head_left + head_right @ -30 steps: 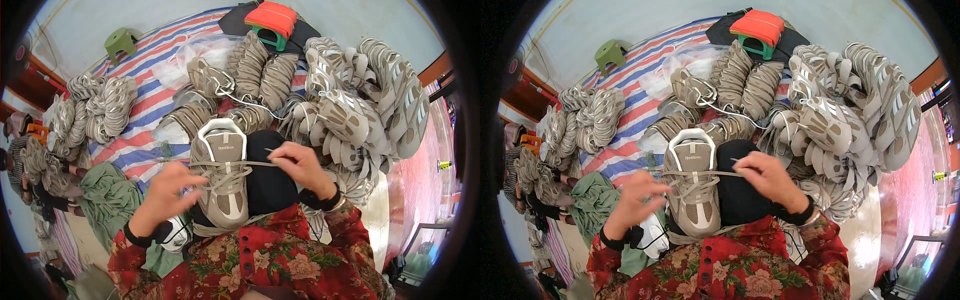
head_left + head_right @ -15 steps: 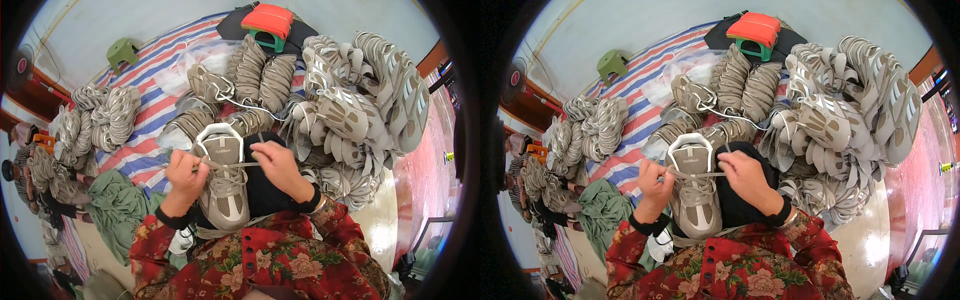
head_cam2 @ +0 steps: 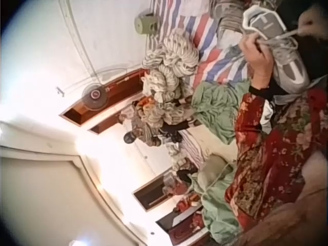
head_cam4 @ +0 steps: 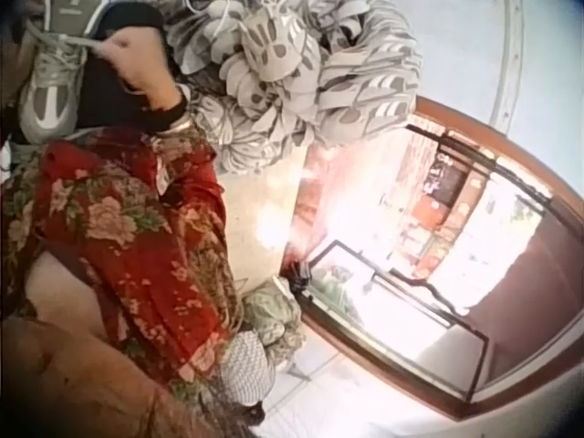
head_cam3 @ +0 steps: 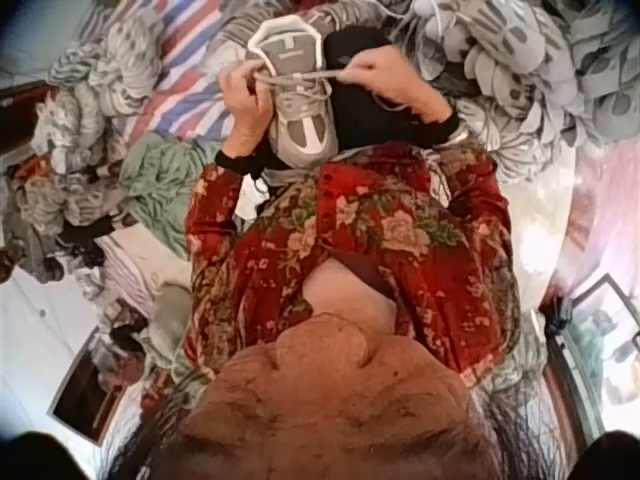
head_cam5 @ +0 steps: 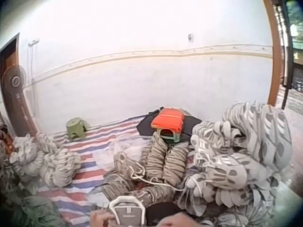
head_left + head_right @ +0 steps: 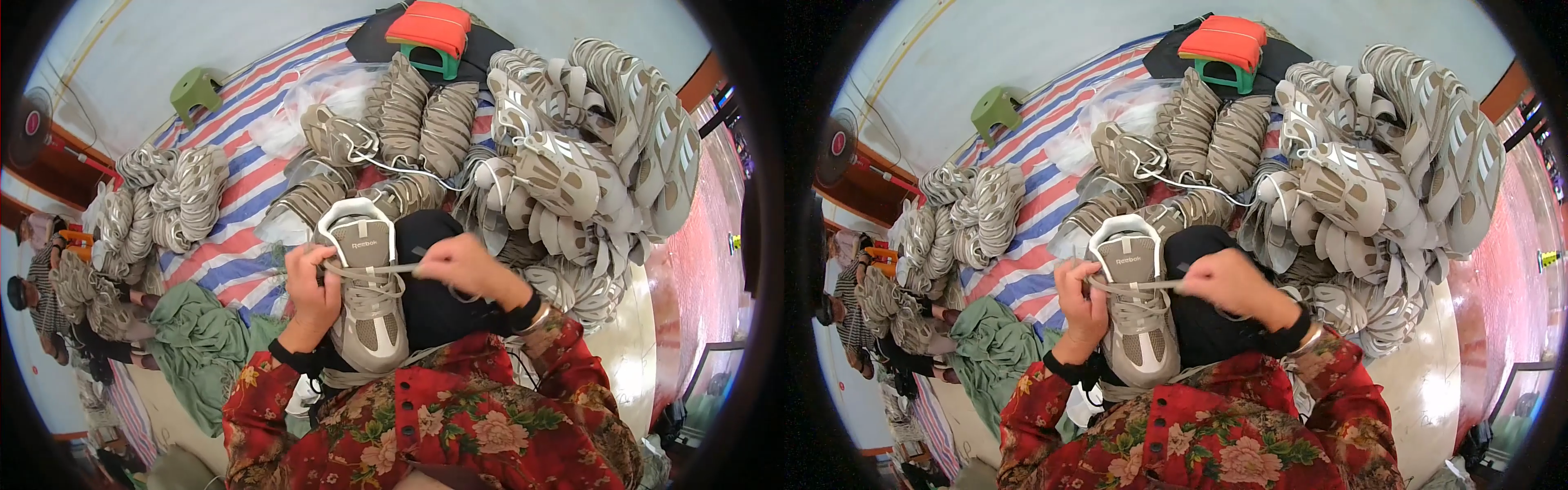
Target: Lacing and organizing shoe uppers during manufacturing.
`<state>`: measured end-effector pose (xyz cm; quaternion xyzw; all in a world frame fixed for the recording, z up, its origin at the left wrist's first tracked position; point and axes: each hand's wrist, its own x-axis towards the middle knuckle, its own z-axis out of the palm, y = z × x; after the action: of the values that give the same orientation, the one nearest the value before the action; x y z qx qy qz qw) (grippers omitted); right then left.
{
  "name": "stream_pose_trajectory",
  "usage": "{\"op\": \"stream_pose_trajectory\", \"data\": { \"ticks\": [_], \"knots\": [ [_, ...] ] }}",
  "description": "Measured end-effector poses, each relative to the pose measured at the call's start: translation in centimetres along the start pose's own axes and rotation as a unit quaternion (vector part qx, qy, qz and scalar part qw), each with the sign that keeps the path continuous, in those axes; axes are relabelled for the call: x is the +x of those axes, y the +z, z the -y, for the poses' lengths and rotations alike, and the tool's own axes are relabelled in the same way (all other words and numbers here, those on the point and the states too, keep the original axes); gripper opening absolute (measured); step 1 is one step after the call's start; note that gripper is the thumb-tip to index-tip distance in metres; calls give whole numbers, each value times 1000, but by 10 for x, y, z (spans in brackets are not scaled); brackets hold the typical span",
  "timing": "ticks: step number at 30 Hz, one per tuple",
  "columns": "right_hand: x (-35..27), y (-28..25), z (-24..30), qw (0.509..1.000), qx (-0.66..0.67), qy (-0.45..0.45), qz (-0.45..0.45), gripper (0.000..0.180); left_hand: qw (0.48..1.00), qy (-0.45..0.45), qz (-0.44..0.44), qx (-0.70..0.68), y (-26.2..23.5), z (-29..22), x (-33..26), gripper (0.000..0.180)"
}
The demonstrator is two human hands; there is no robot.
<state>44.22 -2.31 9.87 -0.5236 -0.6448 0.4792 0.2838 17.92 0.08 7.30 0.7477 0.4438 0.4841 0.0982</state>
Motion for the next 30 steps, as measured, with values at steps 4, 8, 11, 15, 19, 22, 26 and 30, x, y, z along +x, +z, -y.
{"op": "stream_pose_trajectory", "data": {
  "ticks": [4,8,11,15,19,22,26,30],
  "knots": [
    [-13,-56,-55,987,-19,83,-134,22,995,35,86,48,-29,0,-28,39],
    [-28,-51,-56,984,17,145,-98,18,979,-185,82,-27,-32,9,-54,25],
    [-23,-30,-39,949,-221,-97,-203,13,966,-202,150,-50,-40,13,-46,14],
    [-18,11,17,959,-130,-227,-107,8,972,-182,146,-32,-44,23,-47,12],
    [-11,41,15,981,-97,-168,-21,15,888,-389,93,-229,-56,22,-23,9],
    [4,34,6,972,-144,-182,43,17,857,-431,48,-278,-71,19,7,10],
    [13,28,20,989,76,-121,-26,12,863,-393,-22,-316,-96,38,39,9],
    [11,32,21,981,10,-121,-149,15,901,-357,-12,-247,-99,47,31,6]
  ]
}}
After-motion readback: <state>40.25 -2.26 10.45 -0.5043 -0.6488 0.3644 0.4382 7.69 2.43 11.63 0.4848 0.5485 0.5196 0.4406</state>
